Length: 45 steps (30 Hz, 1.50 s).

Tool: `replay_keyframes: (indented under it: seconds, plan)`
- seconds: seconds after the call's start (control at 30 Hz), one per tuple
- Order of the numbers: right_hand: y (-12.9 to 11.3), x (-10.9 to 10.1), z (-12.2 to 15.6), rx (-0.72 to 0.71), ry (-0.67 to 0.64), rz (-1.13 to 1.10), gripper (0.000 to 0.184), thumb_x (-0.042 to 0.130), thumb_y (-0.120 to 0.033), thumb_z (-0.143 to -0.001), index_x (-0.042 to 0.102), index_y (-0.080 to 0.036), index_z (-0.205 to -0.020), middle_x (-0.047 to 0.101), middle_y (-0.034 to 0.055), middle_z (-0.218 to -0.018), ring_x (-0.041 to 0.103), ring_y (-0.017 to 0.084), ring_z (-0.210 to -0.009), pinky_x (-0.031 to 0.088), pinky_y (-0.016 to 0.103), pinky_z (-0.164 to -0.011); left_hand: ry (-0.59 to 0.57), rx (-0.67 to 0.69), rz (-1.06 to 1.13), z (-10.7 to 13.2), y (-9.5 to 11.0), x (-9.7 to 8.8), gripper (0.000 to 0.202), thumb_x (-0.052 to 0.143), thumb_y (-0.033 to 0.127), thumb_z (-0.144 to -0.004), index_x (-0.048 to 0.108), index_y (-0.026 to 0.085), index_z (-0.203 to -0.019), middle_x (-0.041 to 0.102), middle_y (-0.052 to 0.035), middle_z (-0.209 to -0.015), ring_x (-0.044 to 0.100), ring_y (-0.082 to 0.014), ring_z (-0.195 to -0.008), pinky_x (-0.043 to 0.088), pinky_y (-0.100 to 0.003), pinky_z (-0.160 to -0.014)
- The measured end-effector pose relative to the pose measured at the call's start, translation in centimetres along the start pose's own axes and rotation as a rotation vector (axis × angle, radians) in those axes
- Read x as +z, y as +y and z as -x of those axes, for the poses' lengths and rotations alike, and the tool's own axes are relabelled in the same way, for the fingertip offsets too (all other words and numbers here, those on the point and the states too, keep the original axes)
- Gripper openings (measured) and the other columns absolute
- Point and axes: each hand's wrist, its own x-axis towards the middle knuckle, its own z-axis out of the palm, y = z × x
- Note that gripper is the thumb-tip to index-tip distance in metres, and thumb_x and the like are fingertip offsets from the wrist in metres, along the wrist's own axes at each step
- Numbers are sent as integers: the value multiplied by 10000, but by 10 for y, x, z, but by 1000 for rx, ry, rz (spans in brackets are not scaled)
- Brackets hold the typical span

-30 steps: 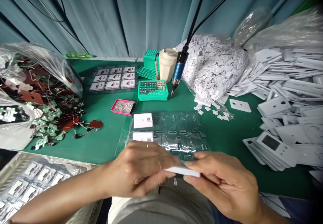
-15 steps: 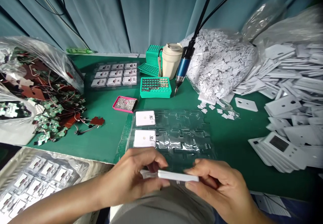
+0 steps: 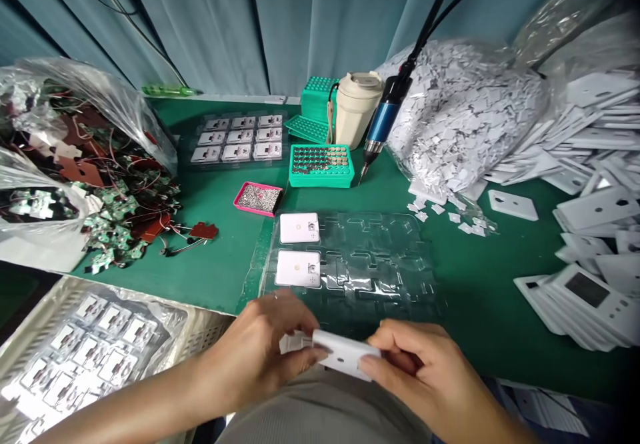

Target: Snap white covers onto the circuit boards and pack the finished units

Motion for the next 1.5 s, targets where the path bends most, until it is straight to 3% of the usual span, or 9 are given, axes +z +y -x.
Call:
replay_keyframes:
  seconds: [0.13,0.23,0.3,0.4,0.6,0.9,1.03,1.23,1.5]
  plan:
    - [-1,8,-19,192,-36,-58,337,533,-416,-904,548,-182,-662,420,-51,-532,354,86,-491,267,223,-456,52,140,-262,-1,-14,13,511,715,335,-830,488,158,-1252,544,-134,-1315,488,-307,-1120,412,-485,-930]
    - [0,8,-31,189,28,67,317,573,-438,-874,576,-183,-686,383,-57,-513,319,93,-494,259,242,-488,40,135,-337,-4,-22,21,380,658,297,-882,512,186,-1216,595,-85,-1252,492,-285,-1057,401,-453,-894]
    - [1,3,-32,214,68,56,265,593,-456,-865,649,-199,-898,421,-52,-566,364,104,-530,296,243,-527,69,116,-347,-3,-26,22,370,645,299,-895,513,190,-1223,616,-74,-1204,496,-271,-1026,396,-425,-870]
    - [5,-6,-27,342,44,-255,320,532,-480,-909,624,-248,-1111,408,-44,-646,373,100,-562,293,226,-515,104,120,-408,1,-28,16,363,640,321,-897,531,186,-1217,622,-77,-1196,490,-281,-1029,377,-415,-844]
    - [9,-13,-28,488,78,-1046,101,556,-214,-839,652,-187,-855,453,-7,-777,342,68,-602,271,180,-476,92,109,-503,10,-24,1,284,589,264,-911,566,166,-1177,629,-87,-1171,487,-296,-1046,359,-412,-818]
    - [8,-11,-36,571,129,-1373,267,568,-125,-777,710,-146,-1002,669,87,-1030,651,165,-890,556,252,-726,31,75,-544,10,-24,0,250,556,156,-877,564,159,-1127,591,-105,-1136,496,-290,-1009,344,-403,-779]
    - [5,-13,-36,544,122,-1507,314,548,-227,-859,688,-111,-1114,659,146,-1206,614,258,-1155,518,358,-982,-4,83,-514,7,-25,-6,257,612,183,-861,564,202,-1113,602,-62,-1117,500,-281,-1023,323,-403,-806]
    - [5,-14,-34,468,139,-1400,321,614,-94,-824,682,-128,-1135,659,119,-1246,584,220,-1214,525,277,-979,-94,98,-432,-1,-30,-6,210,653,211,-856,570,213,-1049,603,-37,-1039,510,-249,-944,308,-374,-770]
    - [16,-23,-34,505,221,-1163,314,746,-225,-798,698,-163,-1102,706,105,-1150,683,170,-1043,577,156,-768,-10,129,-474,-11,-30,-10,305,650,258,-879,551,203,-1162,586,-85,-1154,496,-283,-1010,353,-398,-775]
